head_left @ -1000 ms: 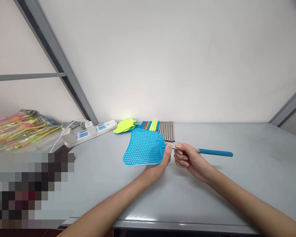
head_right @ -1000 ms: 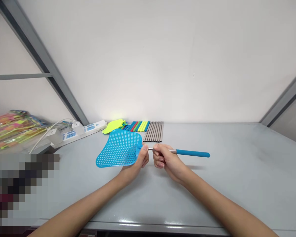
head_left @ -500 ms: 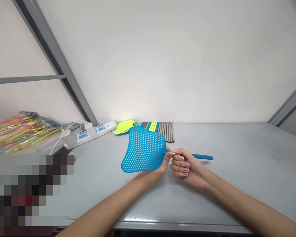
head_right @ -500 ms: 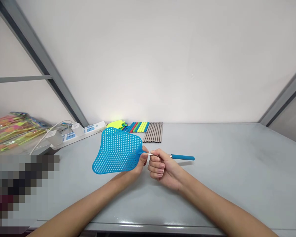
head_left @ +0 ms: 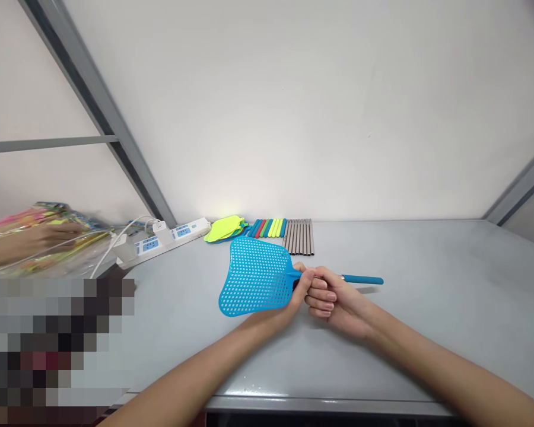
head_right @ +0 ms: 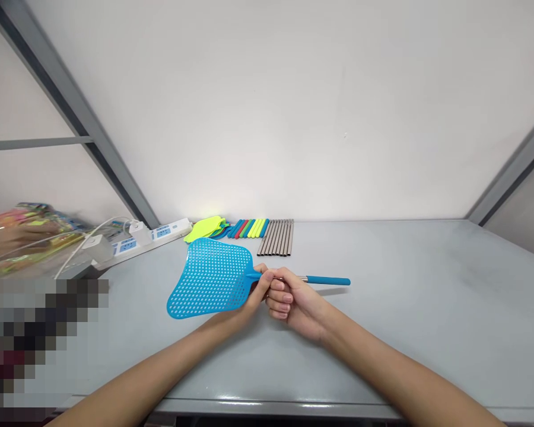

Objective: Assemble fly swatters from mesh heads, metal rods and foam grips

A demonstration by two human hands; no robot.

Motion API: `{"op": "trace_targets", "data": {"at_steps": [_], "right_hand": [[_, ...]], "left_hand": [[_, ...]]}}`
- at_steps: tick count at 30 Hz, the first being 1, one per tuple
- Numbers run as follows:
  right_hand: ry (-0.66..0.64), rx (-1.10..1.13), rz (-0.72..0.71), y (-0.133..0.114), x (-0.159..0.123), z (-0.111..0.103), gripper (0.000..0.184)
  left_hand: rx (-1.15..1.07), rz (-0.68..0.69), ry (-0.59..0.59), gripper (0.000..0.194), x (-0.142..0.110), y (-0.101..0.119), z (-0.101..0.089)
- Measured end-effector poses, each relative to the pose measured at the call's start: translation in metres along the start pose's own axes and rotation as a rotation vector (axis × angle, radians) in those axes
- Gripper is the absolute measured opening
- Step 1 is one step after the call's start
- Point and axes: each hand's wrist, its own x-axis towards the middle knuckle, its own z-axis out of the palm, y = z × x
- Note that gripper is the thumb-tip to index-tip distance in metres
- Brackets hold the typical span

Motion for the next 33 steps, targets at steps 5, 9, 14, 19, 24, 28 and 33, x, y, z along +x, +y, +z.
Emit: {"op": "trace_targets", "data": {"at_steps": [5, 9, 14, 19, 24, 28, 33], "right_hand": [[0.023, -0.037, -0.017, -0.001, 0.001, -0.001, 0.034], [0.046, -0.088, -0.019, -0.002, 0.002, -0.002, 0.036], [0.073, -0.079, 0.009, -0.004, 0.005, -0.007, 0.035], [0.104, -0.095, -0.001, -0.004, 0.008, -0.01, 0.036], [0.148, -0.135, -0.019, -0.006, 0.008, -0.009, 0.039], [0.197, -0.151, -0.015, -0.008, 0.006, -0.005, 0.039], [0.215, -0.125, -0.008, -0.01, 0.002, 0.002, 0.038]], "left_hand": [[-0.176, -0.033, 0.009, 0.029, 0.003, -0.003, 0.005], [-0.241, -0.073, 0.002, 0.032, 0.005, -0.008, 0.008], [-0.42, -0.142, -0.065, 0.034, 0.007, -0.013, 0.014], [-0.396, -0.093, -0.122, 0.033, 0.009, -0.009, 0.009], [-0.223, 0.045, -0.163, 0.034, 0.012, 0.001, -0.003], [-0.073, 0.134, -0.142, 0.029, 0.011, 0.004, -0.009], [-0.09, 0.114, -0.154, 0.032, 0.012, 0.008, -0.012]]}}
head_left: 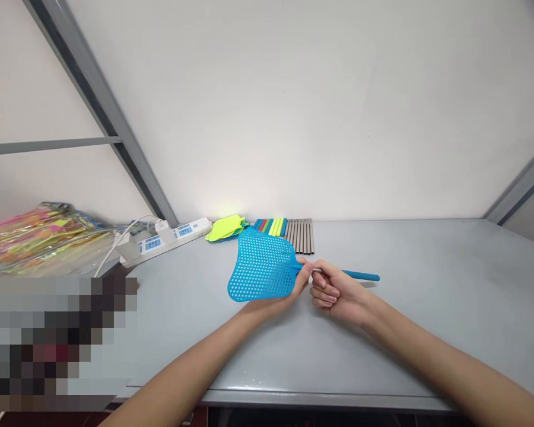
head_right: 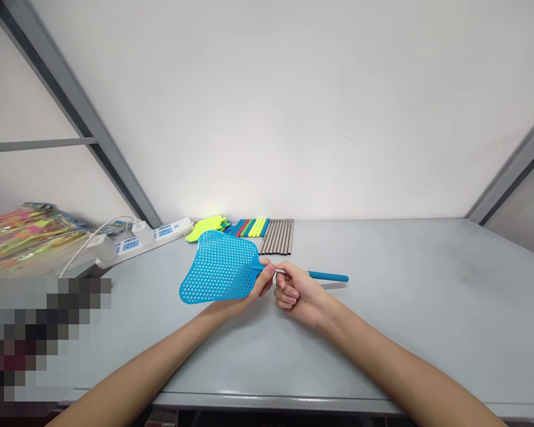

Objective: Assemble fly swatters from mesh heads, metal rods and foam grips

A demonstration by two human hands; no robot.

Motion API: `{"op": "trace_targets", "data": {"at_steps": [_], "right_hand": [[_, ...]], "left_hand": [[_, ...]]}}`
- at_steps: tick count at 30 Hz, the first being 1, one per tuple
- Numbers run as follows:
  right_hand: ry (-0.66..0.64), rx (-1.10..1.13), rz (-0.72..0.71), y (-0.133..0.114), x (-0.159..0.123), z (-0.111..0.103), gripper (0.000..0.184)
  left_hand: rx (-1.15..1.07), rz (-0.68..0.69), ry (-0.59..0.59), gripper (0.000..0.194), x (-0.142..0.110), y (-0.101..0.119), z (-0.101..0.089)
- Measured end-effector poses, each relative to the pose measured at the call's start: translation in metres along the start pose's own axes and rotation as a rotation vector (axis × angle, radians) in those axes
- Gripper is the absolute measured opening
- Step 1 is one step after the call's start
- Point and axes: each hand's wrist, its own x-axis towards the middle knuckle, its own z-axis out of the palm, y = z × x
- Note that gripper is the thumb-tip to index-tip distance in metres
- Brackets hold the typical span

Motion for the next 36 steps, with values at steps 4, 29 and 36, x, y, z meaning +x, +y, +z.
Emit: {"op": "trace_targets", "data": {"at_steps": [4, 29, 36], "right_hand": [[-0.039, 0.039, -0.014, 0.0, -0.002, 0.001, 0.036], [0.023, -0.038, -0.159, -0.004, -0.01, 0.014, 0.035], [0.044, -0.039, -0.175, -0.006, -0.011, 0.015, 0.035]], "left_hand": [[-0.114, -0.077, -0.042, 0.039, 0.004, -0.001, 0.001], [-0.368, -0.085, 0.014, 0.036, 0.012, -0.008, 0.001], [-0.377, -0.083, 0.036, 0.037, 0.014, -0.005, -0.005]]}}
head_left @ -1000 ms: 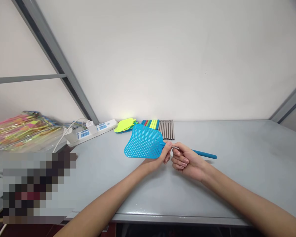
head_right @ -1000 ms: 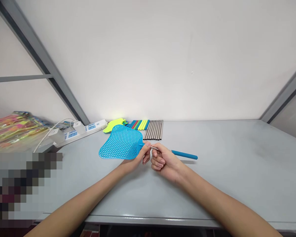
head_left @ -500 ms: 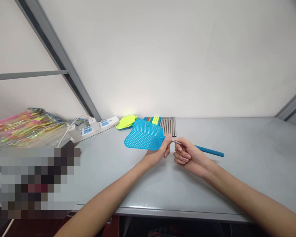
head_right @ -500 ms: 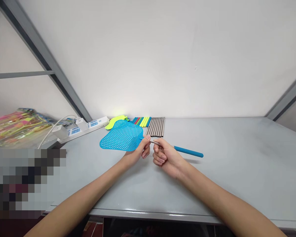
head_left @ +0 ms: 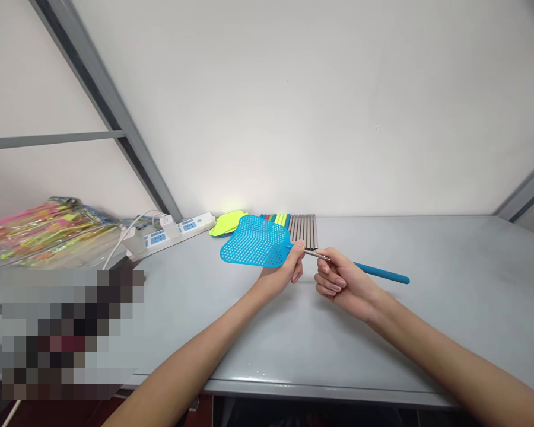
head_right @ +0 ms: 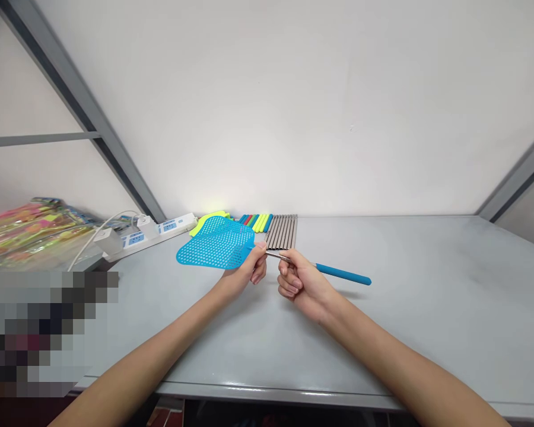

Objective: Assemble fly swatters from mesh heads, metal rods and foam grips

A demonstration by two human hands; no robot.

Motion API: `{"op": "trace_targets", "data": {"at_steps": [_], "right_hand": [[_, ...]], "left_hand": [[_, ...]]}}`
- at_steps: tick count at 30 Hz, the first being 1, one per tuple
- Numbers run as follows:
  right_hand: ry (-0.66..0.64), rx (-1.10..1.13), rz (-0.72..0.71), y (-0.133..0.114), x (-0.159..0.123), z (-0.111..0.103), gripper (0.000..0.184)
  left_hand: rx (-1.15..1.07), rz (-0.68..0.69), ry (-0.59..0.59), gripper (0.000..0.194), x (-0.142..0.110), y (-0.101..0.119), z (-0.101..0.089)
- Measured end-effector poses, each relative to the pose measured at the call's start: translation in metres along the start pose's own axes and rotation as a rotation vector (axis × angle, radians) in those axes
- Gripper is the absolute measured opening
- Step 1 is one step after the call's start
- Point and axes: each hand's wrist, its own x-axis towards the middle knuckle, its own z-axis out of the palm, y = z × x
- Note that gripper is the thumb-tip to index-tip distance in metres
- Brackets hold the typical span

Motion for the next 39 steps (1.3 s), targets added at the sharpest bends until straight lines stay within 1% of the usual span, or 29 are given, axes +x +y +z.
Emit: {"op": "trace_targets", "data": {"at_steps": [5, 8, 11, 13, 16, 19, 22, 25, 33, 36, 39], "right_hand": [[0.018, -0.013, -0.011, -0.002, -0.002, 0.001, 0.034], [0.013, 0.003, 0.005, -0.002, -0.001, -0.003, 0.032], [-0.004, 0.044, 0.066, 0.0, 0.003, -0.013, 0.029], [-0.007, 0.056, 0.103, 0.004, 0.007, -0.019, 0.029], [0.014, 0.01, 0.048, 0.011, 0.011, -0.024, 0.031], [-0.003, -0.043, 0.022, 0.017, 0.011, -0.022, 0.034], [-0.033, -0.094, 0.019, 0.021, 0.009, -0.017, 0.035], [-0.033, -0.16, 0.003, 0.023, 0.006, -0.014, 0.035], [-0.007, -0.284, -0.052, 0.024, 0.001, -0.01, 0.037], [0.0, -0.298, -0.054, 0.025, 0.003, -0.011, 0.037], [0.011, -0.305, -0.054, 0.027, 0.004, -0.013, 0.04]], "left_hand": [[0.002, 0.014, 0.014, 0.038, 0.002, 0.001, -0.004], [-0.005, 0.003, 0.004, 0.039, 0.002, -0.002, -0.004], [-0.014, -0.045, -0.013, 0.041, -0.002, -0.012, 0.002], [-0.025, -0.079, -0.005, 0.043, -0.006, -0.02, 0.007], [-0.059, -0.117, 0.014, 0.045, -0.011, -0.029, 0.013], [-0.116, -0.118, 0.021, 0.043, -0.013, -0.031, 0.015], [-0.151, -0.129, -0.012, 0.04, -0.013, -0.03, 0.017], [-0.181, -0.145, -0.021, 0.037, -0.013, -0.029, 0.02], [-0.155, -0.157, -0.034, 0.037, -0.013, -0.034, 0.018], [-0.143, -0.149, -0.036, 0.038, -0.012, -0.038, 0.018], [-0.124, -0.152, -0.066, 0.039, -0.011, -0.04, 0.017]]}}
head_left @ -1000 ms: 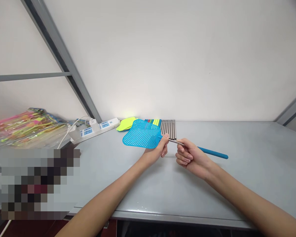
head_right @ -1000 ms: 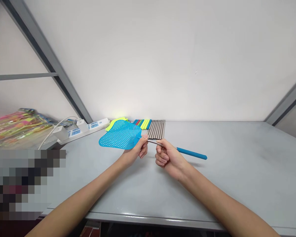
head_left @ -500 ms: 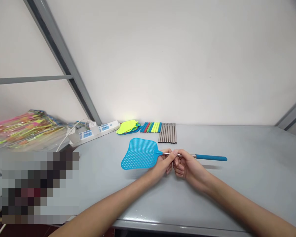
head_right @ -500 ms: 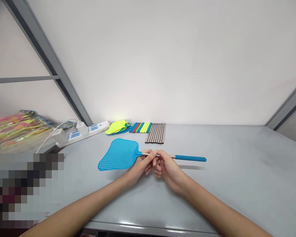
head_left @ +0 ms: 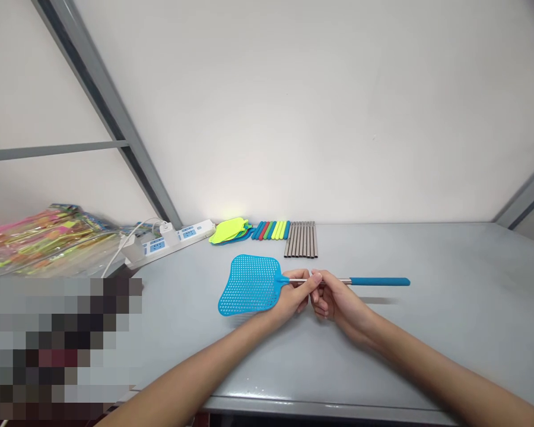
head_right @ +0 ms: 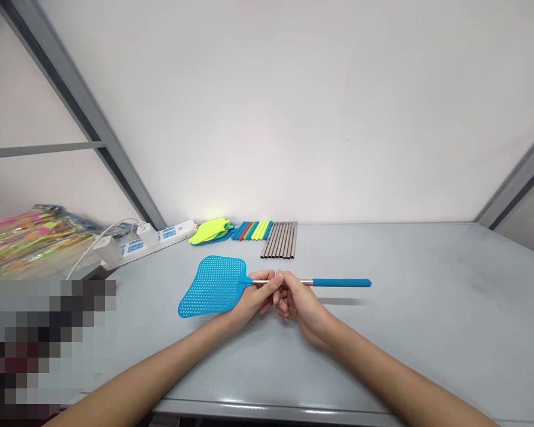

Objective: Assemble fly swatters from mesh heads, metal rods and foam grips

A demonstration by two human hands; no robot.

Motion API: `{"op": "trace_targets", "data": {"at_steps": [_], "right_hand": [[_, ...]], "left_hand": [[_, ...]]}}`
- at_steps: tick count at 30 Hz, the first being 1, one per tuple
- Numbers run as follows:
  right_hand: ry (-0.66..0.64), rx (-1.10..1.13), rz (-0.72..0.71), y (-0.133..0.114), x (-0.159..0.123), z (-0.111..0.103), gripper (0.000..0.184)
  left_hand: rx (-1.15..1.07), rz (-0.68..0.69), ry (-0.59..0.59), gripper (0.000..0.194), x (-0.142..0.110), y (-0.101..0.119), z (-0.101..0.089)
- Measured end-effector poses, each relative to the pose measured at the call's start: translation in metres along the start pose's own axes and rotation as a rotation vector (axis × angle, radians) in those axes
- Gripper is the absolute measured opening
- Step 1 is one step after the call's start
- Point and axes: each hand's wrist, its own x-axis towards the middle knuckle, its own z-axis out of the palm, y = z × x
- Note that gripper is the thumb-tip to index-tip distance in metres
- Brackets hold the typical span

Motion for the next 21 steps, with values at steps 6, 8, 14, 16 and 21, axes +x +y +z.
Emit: {"op": "trace_targets", "data": {"at_steps": [6, 8, 14, 16, 21], "right_hand": [[-0.006, -0.017, -0.02, -0.002, -0.001, 0.001, 0.04], [-0.018, -0.033, -0.04, -0.003, -0.002, 0.001, 0.039], [0.005, -0.05, -0.013, -0.002, 0.002, -0.002, 0.041], [0.001, -0.049, -0.007, -0.001, 0.002, -0.002, 0.044], [0.027, -0.048, 0.005, -0.002, 0.001, 0.001, 0.049]], "left_hand": [[0.029, 0.023, -0.043, 0.04, -0.002, 0.003, 0.0], [0.012, 0.035, -0.048, 0.039, -0.003, 0.004, 0.001], [-0.075, -0.038, -0.046, 0.043, -0.001, 0.008, 0.003], [-0.1, -0.065, -0.033, 0.043, 0.0, 0.01, 0.004], [-0.156, -0.098, -0.01, 0.044, 0.001, 0.009, 0.002]]}}
